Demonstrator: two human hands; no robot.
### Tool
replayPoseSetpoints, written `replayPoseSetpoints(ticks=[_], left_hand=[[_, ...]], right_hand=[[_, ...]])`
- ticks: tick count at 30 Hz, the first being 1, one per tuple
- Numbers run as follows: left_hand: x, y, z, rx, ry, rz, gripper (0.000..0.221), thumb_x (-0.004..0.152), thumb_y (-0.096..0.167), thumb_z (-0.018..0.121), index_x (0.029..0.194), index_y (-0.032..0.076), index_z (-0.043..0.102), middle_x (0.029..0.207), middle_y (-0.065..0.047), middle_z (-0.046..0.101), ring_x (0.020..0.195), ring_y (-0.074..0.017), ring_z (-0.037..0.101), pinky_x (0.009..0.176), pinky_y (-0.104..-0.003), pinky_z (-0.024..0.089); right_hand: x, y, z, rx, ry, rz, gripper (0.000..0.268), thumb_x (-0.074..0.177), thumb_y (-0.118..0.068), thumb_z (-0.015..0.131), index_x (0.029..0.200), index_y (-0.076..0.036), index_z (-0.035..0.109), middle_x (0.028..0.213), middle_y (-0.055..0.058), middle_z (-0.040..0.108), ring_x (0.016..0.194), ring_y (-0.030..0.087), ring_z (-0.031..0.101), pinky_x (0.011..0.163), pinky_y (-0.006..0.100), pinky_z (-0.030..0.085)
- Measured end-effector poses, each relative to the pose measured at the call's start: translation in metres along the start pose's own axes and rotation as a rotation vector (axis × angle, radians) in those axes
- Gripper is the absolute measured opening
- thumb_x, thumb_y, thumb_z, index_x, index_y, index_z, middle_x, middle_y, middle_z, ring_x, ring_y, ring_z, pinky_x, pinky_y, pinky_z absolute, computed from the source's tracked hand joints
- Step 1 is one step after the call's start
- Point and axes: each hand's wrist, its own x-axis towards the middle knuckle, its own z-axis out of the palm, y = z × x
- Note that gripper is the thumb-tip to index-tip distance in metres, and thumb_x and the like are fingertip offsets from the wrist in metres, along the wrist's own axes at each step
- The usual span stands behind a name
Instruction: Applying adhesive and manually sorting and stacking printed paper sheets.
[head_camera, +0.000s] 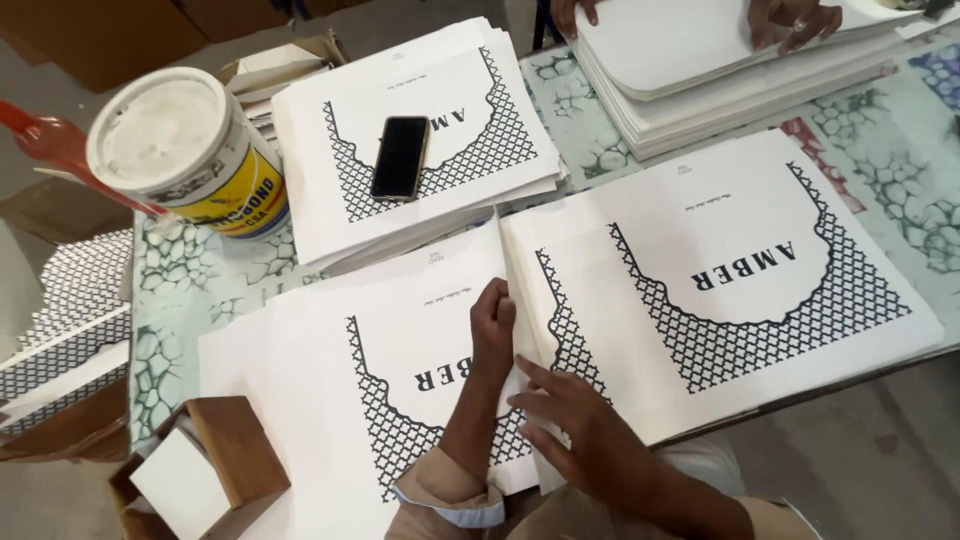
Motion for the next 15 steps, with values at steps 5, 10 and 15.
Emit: replayPoseSetpoints(ticks=[5, 10, 15], left_hand=[[-0.002, -0.003, -0.002, -0.081, 0.037, -0.162, 0.035, 0.106, 0.024, 0.057, 0.079, 0.005, 0.045, 0.071, 0.004, 0.035, 0.067, -0.0067, 0.032, 0.058, -0.027, 0.030], [-0.001, -0.006, 0.005, -0.207, 0.045, -0.187, 0.030, 0.107, 0.025, 0.053, 0.087, 0.003, 0.055, 0.070, 0.003, 0.046, 0.064, -0.0068, 0.038, 0.057, -0.026, 0.033], [0.007, 0.025, 0.009, -0.349, 0.030, -0.193, 0.038, 0.107, 0.032, 0.045, 0.122, 0.005, 0.066, 0.073, -0.001, 0.065, 0.063, -0.0068, 0.049, 0.058, -0.022, 0.039]], right_hand=[[0.004, 0.049, -0.002, 0.299, 0.043, 0.277, 0.042, 0.093, -0.018, 0.066, 0.134, -0.009, 0.064, 0.133, 0.010, 0.072, 0.107, 0.016, 0.072, 0.089, 0.032, 0.059], [0.003, 0.094, -0.006, 0.139, 0.242, 0.576, 0.033, 0.100, -0.019, 0.063, 0.132, -0.012, 0.069, 0.106, 0.009, 0.077, 0.089, 0.020, 0.070, 0.082, 0.033, 0.057], [-0.009, 0.109, 0.006, 0.034, 0.416, 0.360, 0.022, 0.096, -0.010, 0.066, 0.117, -0.004, 0.070, 0.107, 0.010, 0.075, 0.093, 0.019, 0.073, 0.082, 0.032, 0.058]])
